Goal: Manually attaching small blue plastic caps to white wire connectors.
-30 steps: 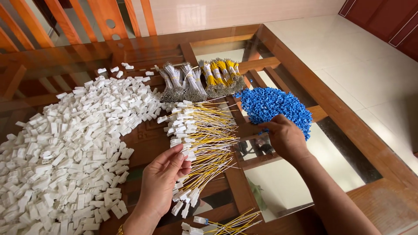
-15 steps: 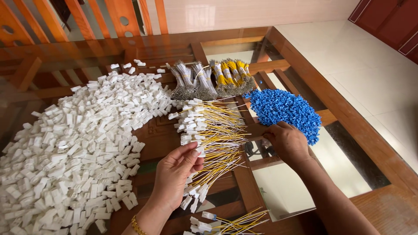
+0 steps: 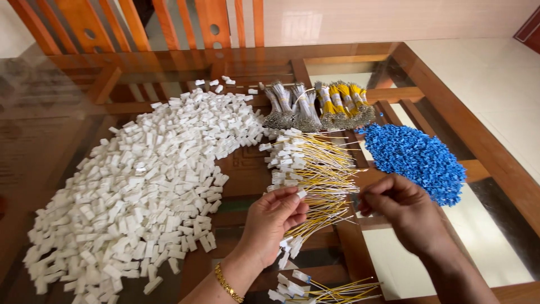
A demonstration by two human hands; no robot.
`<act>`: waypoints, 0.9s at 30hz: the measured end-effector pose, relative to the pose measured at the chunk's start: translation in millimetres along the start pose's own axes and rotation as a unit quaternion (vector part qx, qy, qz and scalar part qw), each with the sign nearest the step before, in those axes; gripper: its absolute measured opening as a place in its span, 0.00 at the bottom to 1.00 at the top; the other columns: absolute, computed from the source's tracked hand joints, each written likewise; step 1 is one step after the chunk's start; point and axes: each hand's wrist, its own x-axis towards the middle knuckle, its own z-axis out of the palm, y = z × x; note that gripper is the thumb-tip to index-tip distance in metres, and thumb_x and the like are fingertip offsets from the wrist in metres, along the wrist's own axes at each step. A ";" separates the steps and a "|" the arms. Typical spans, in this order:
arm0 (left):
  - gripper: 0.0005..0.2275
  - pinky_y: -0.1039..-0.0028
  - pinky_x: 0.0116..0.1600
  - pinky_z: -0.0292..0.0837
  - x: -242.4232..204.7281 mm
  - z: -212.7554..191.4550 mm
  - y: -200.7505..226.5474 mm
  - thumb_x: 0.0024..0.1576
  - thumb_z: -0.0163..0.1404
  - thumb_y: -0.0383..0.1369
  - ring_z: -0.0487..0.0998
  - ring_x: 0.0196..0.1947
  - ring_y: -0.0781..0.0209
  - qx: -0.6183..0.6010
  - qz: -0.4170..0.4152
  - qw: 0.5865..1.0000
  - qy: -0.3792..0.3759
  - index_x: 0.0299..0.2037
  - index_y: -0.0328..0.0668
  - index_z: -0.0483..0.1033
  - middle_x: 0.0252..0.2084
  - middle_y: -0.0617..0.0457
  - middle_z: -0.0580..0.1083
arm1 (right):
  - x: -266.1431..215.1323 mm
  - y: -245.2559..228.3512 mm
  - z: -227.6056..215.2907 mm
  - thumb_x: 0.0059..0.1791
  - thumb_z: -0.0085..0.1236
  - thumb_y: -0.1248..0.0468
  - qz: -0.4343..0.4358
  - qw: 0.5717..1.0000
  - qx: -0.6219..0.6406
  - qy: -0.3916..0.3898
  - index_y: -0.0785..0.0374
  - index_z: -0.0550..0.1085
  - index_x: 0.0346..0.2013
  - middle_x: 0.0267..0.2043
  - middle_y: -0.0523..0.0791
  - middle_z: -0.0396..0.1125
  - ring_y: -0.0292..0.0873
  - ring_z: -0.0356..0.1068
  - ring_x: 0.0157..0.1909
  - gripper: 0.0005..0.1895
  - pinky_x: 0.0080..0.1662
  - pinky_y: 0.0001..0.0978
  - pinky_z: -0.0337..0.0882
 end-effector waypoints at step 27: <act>0.11 0.81 0.49 0.81 -11.9 3.7 -23.7 0.56 0.54 0.19 0.81 0.41 0.68 0.239 0.222 0.942 -0.081 0.48 0.32 0.79 0.46 0.48 0.82 | -5.1 32.0 63.9 0.44 0.61 0.83 0.105 0.978 0.178 -0.024 0.76 0.81 0.38 0.40 0.57 0.77 0.51 0.76 0.42 0.09 0.50 0.41 0.78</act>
